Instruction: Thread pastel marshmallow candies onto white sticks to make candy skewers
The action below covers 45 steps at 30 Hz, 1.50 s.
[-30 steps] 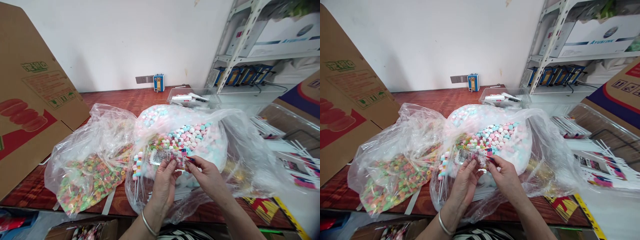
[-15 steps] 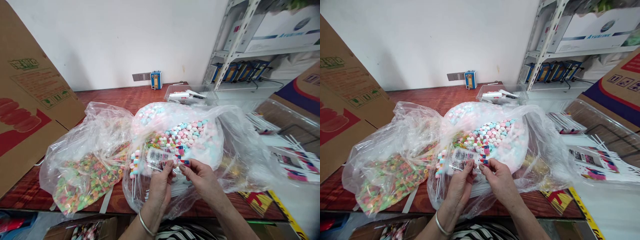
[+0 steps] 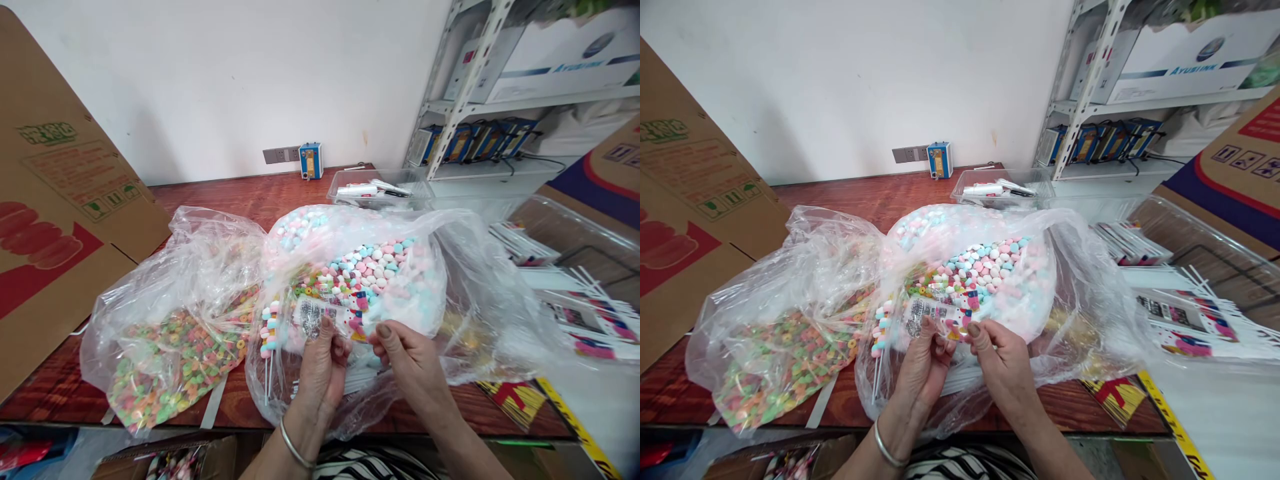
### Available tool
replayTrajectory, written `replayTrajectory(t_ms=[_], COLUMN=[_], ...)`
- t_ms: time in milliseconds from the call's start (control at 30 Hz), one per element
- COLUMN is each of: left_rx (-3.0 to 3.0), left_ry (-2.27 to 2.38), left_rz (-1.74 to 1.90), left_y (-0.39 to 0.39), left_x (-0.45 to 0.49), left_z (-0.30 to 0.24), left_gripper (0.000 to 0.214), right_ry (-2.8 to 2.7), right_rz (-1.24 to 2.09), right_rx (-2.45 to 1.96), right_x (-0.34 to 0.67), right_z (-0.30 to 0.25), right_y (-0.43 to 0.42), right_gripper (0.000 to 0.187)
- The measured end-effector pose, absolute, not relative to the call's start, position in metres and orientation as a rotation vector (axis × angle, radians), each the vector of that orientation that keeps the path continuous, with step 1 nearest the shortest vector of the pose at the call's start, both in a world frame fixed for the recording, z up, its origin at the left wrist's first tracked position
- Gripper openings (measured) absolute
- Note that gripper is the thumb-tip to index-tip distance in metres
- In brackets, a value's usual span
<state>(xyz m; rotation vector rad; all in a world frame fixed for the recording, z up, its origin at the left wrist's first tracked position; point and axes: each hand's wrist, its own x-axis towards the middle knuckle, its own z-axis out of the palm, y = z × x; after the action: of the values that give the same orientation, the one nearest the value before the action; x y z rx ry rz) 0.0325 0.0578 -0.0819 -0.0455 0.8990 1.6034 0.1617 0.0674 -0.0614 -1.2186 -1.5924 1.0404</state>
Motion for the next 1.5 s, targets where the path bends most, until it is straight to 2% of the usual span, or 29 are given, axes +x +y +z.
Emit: replayTrajectory(t_ms=[133,200,300,500,700,900,1100,1267,1500], left_rx=[-0.114,-0.119,-0.093,0.103,0.251,0.195,-0.043,-0.034,0.077], left_ry=[0.858,0.856,0.864,0.856,0.75,0.643,0.68,0.714,0.707], left_rz=[1.593,1.596,1.621,1.661,1.468,1.334,1.359,1.294,1.422], left_y=[0.058,0.058,0.057,0.051,0.048,0.047,0.049,0.048,0.045], left_x=[0.031,0.031,0.033,0.033,0.024,0.013,0.01,0.012,0.012], left_z=[-0.077,-0.077,-0.077,-0.081,-0.077,-0.08,-0.078,-0.07,-0.072], left_gripper=[0.05,0.05,0.048,0.041,0.034,0.03,0.035,0.036,0.033], right_ry=[-1.614,-1.664,-1.741,-1.838,-1.853,-1.877,-1.927,-1.956,-1.975], right_rz=[0.786,0.669,0.621,0.742,0.645,0.488,0.555,0.497,0.492], right_rx=[-1.005,-0.931,-0.907,-0.932,-0.914,-0.948,-0.858,-0.862,-0.888], right_x=[0.162,0.16,0.156,0.152,0.152,0.156,0.155,0.152,0.15], right_z=[-0.048,-0.044,-0.044,-0.054,-0.054,-0.052,-0.041,-0.038,-0.041], right_y=[0.06,0.057,0.055,0.056,0.056,0.059,0.051,0.047,0.047], right_gripper=[0.015,0.011,0.012,0.011,0.013,0.002,0.027,0.024,0.018])
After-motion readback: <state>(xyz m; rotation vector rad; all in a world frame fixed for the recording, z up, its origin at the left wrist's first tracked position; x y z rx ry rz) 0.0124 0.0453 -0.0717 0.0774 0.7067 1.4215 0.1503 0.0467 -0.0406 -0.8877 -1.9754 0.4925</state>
